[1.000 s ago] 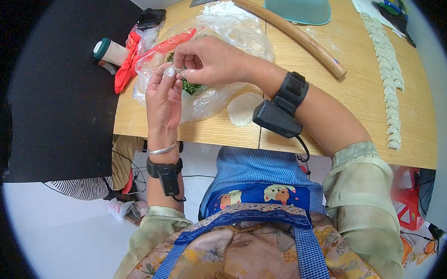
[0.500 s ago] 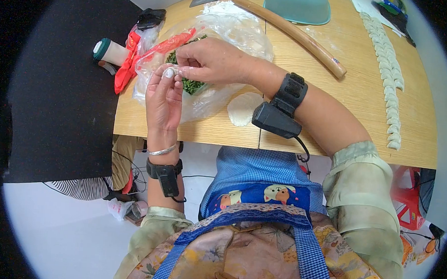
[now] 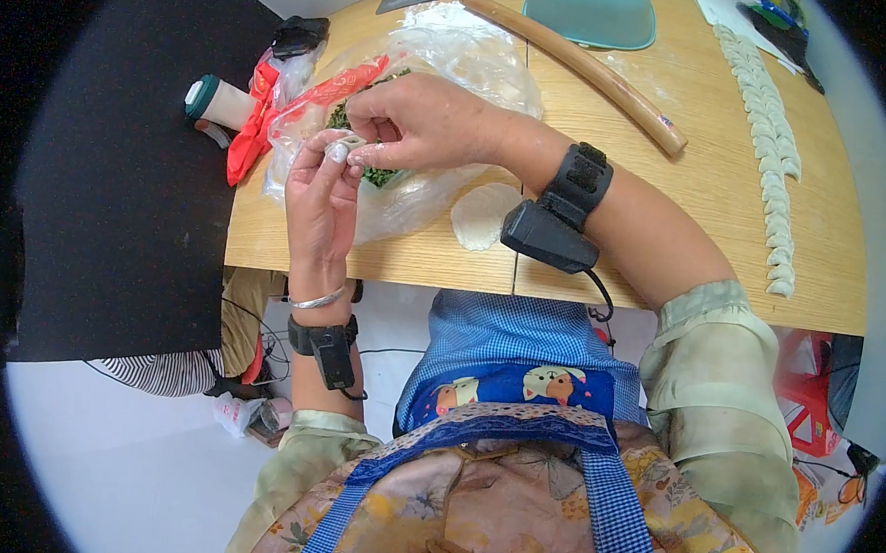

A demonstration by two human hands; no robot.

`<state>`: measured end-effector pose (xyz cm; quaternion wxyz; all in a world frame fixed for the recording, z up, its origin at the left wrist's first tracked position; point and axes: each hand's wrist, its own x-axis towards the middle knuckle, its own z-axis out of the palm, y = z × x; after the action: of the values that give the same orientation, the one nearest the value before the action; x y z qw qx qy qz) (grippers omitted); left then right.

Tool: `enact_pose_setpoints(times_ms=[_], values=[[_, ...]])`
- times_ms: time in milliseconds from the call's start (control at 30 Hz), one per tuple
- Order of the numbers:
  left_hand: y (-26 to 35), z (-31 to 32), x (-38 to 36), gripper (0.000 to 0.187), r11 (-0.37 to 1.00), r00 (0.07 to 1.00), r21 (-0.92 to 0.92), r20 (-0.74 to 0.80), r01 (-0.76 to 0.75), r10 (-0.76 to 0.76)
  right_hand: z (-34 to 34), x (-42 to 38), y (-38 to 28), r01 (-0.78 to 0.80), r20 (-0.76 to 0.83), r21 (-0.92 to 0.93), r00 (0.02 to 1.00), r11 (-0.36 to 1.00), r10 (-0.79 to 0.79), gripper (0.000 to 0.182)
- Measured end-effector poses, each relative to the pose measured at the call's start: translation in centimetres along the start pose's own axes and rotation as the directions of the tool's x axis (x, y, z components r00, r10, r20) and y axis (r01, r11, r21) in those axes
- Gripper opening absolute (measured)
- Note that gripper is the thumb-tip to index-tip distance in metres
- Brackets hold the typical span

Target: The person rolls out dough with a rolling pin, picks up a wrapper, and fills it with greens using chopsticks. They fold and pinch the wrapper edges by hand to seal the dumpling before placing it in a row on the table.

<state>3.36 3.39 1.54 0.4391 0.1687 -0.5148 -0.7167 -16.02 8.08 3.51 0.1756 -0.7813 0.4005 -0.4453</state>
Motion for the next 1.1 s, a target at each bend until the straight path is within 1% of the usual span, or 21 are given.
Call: enact_pose_setpoints(times_ms=[100,167,200,267,300,367,400,467,500,567,667,800,867,967,1100], values=[[0.1,-0.1,-0.1,0.019,1.000,1.000,0.023,0.021,0.006,-0.006,0.0,0.0,0.1,-0.003,0.014,0.002,1.000,1.000,0.003,0.020],[0.0,-0.2,0.0,0.019,1.000,1.000,0.022,0.027,0.013,-0.014,0.1,0.1,0.3,0.081,0.007,-0.030,0.997,0.996,-0.081,0.017],[0.0,-0.2,0.0,0.019,1.000,1.000,0.022,0.027,0.013,-0.014,0.3,0.1,0.4,0.081,0.007,-0.030,0.997,0.996,-0.081,0.017],[-0.1,-0.1,0.0,0.018,1.000,1.000,-0.010,0.012,0.013,-0.013,0.8,0.1,0.5,0.161,-0.087,-0.033,0.983,0.986,-0.163,0.013],[-0.2,-0.1,0.0,0.018,1.000,1.000,-0.010,0.012,0.012,-0.012,0.8,0.1,0.5,0.161,-0.087,-0.033,0.983,0.986,-0.163,0.013],[-0.2,0.0,0.0,0.017,1.000,1.000,-0.029,-0.019,0.001,-0.002,0.7,0.0,0.5,0.154,-0.115,-0.143,0.979,0.978,-0.170,0.012],[-0.2,0.1,0.0,0.017,1.000,1.000,-0.029,-0.019,0.001,-0.001,0.6,0.0,0.4,0.154,-0.114,-0.143,0.979,0.978,-0.171,0.012],[-0.2,0.1,-0.1,0.017,1.000,0.998,0.007,-0.060,-0.011,0.011,0.2,-0.2,0.2,0.103,-0.076,-0.253,0.989,0.962,-0.126,0.018],[-0.2,0.1,-0.1,0.017,1.000,0.998,0.007,-0.060,-0.010,0.011,0.0,-0.2,0.1,0.103,-0.076,-0.253,0.989,0.962,-0.126,0.018],[-0.1,0.1,-0.2,0.017,0.999,0.999,0.037,-0.045,-0.007,0.009,-0.3,-0.2,-0.1,0.110,-0.032,-0.275,0.992,0.955,-0.123,0.024],[0.1,0.3,-0.2,0.018,0.997,1.000,0.080,-0.016,-0.009,0.010,-0.2,-0.1,-0.4,0.087,-0.022,-0.316,0.995,0.945,-0.099,0.027],[0.3,0.7,-0.3,0.019,0.992,1.000,0.122,0.001,-0.024,0.024,0.1,-0.1,-0.4,0.089,0.001,-0.250,0.996,0.964,-0.092,0.023],[0.4,0.6,-0.3,0.019,0.986,1.000,0.162,0.011,-0.028,0.027,0.3,-0.1,-0.2,0.155,-0.021,-0.221,0.986,0.963,-0.163,0.016],[0.5,0.5,-0.3,0.020,0.981,0.999,0.192,0.011,-0.033,0.031,0.6,0.0,0.3,0.174,-0.016,-0.184,0.984,0.967,-0.180,0.012],[0.8,0.6,-0.4,0.022,0.976,0.998,0.210,0.029,-0.064,0.060,0.5,0.1,0.3,0.186,-0.052,-0.175,0.979,0.967,-0.197,0.011]])
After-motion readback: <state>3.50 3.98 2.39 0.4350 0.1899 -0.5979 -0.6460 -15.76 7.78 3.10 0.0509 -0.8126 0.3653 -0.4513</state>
